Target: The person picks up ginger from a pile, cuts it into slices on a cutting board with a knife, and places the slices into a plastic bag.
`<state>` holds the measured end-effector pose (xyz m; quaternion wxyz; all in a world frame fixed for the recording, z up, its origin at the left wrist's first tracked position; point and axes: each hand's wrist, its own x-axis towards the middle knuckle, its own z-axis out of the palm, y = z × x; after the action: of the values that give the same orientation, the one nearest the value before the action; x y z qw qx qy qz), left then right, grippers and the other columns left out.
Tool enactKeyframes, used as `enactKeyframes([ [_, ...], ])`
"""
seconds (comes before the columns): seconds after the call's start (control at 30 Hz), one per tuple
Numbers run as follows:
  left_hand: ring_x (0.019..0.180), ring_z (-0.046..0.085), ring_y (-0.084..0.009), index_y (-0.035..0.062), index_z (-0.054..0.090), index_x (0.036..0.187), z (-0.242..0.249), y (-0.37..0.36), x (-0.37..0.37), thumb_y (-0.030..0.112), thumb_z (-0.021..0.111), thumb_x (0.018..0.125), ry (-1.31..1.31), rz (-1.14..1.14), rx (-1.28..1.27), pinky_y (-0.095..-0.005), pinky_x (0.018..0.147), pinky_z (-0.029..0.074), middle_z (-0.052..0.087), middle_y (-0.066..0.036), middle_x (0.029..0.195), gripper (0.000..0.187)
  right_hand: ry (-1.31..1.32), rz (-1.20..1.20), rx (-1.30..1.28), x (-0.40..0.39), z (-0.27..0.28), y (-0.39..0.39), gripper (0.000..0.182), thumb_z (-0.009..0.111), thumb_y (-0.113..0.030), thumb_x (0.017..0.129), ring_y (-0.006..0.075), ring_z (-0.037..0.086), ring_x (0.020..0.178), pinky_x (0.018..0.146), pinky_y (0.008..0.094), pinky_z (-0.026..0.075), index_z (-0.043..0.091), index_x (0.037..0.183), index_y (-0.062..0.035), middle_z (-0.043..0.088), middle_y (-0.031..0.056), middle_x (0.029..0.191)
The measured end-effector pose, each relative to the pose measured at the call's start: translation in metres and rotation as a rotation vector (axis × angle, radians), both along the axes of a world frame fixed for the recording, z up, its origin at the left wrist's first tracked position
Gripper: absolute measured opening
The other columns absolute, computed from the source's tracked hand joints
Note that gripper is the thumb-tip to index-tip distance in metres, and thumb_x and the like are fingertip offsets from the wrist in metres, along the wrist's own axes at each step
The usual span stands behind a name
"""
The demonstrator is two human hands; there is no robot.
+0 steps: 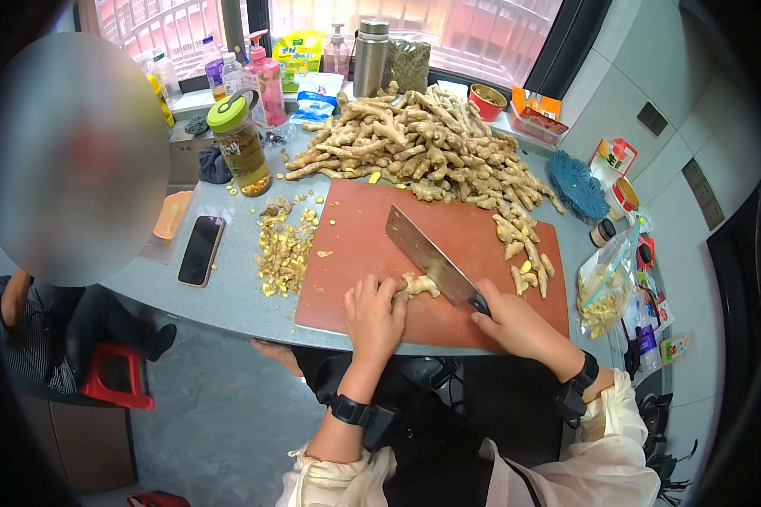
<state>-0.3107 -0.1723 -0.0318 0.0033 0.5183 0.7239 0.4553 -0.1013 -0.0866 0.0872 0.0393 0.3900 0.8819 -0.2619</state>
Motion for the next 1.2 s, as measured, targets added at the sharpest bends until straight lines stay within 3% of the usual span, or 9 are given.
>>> enactKeyframes([
  [0.37,0.099,0.058,-0.0286,0.0124,0.072,0.099,-0.001,0.0,0.001,0.017,0.074,0.085,-0.008,0.009,-0.031,-0.0424,0.093,0.04,0.059,-0.007,0.095,0.015,-0.023,0.018,-0.038,0.021,0.013,-0.005,0.034,0.061,-0.021,0.1,0.0511,0.064,0.093,0.078,0.057,0.048,0.041,0.124,-0.0059,0.066,0.0295,0.094],
  [0.6,0.102,0.058,-0.0288,0.014,0.07,0.101,-0.001,0.0,0.0,0.017,0.074,0.084,0.005,-0.01,-0.043,-0.0441,0.095,0.04,0.06,-0.008,0.1,0.017,0.042,0.012,0.032,-0.013,-0.017,0.007,0.035,0.061,-0.021,0.099,0.0501,0.064,0.091,0.076,0.0562,0.049,0.041,0.121,-0.0037,0.065,0.0285,0.093],
  [0.73,0.101,0.059,-0.0327,0.0119,0.069,0.099,-0.008,0.003,-0.001,0.018,0.072,0.086,0.055,0.013,-0.001,-0.0456,0.088,0.041,0.061,-0.01,0.098,0.015,0.142,0.053,0.055,-0.012,-0.02,0.012,0.04,0.063,-0.022,0.098,0.0509,0.064,0.097,0.08,0.0558,0.05,0.043,0.127,-0.0019,0.065,0.0305,0.1],
  [0.83,0.103,0.06,-0.0332,0.0114,0.068,0.099,-0.008,0.003,0.0,0.015,0.073,0.082,0.01,0.014,0.004,-0.048,0.091,0.043,0.063,-0.01,0.102,0.018,0.226,0.094,0.065,-0.002,-0.004,0.002,0.044,0.064,-0.02,0.097,0.0515,0.061,0.107,0.087,0.0532,0.05,0.046,0.131,-0.001,0.065,0.0321,0.11],
  [0.9,0.104,0.06,-0.0324,0.0116,0.065,0.1,-0.014,0.004,0.002,0.014,0.072,0.083,0.012,0.034,0.041,-0.0475,0.092,0.043,0.06,-0.009,0.102,0.018,0.201,0.115,0.078,0.015,0.0,-0.004,0.04,0.064,-0.013,0.096,0.0503,0.062,0.104,0.087,0.0505,0.051,0.047,0.13,-0.002,0.065,0.0281,0.107],
  [1.0,0.107,0.058,-0.0312,0.0122,0.064,0.103,-0.008,0.001,0.001,0.015,0.071,0.084,0.001,0.044,0.009,-0.0463,0.095,0.042,0.059,-0.009,0.106,0.02,0.101,0.067,-0.008,0.018,0.019,-0.015,0.039,0.063,-0.01,0.095,0.0499,0.063,0.103,0.087,0.049,0.051,0.048,0.13,-0.0019,0.064,0.0267,0.106],
  [1.07,0.108,0.057,-0.0309,0.0126,0.064,0.104,-0.012,0.0,-0.002,0.015,0.071,0.084,-0.018,0.002,0.005,-0.0462,0.096,0.041,0.059,-0.009,0.108,0.021,0.03,-0.149,-0.159,0.011,0.028,-0.026,0.038,0.061,-0.008,0.095,0.0501,0.062,0.104,0.089,0.0484,0.05,0.048,0.13,-0.0016,0.064,0.0267,0.107],
  [1.13,0.108,0.057,-0.0308,0.0129,0.066,0.105,-0.017,0.005,0.003,0.014,0.071,0.082,0.004,0.005,0.038,-0.047,0.097,0.041,0.059,-0.009,0.107,0.023,0.147,0.036,0.001,0.027,-0.009,-0.003,0.043,0.062,-0.009,0.095,0.0497,0.061,0.107,0.09,0.0482,0.05,0.047,0.135,-0.0012,0.064,0.0274,0.11],
  [1.2,0.109,0.057,-0.0311,0.0131,0.067,0.106,-0.014,0.004,0.002,0.013,0.072,0.08,0.052,0.009,-0.047,-0.0473,0.096,0.04,0.06,-0.01,0.107,0.026,0.269,0.06,0.036,0.012,-0.021,0.002,0.051,0.065,-0.015,0.096,0.0488,0.062,0.109,0.091,0.0491,0.05,0.045,0.14,-0.0001,0.064,0.03,0.113],
])
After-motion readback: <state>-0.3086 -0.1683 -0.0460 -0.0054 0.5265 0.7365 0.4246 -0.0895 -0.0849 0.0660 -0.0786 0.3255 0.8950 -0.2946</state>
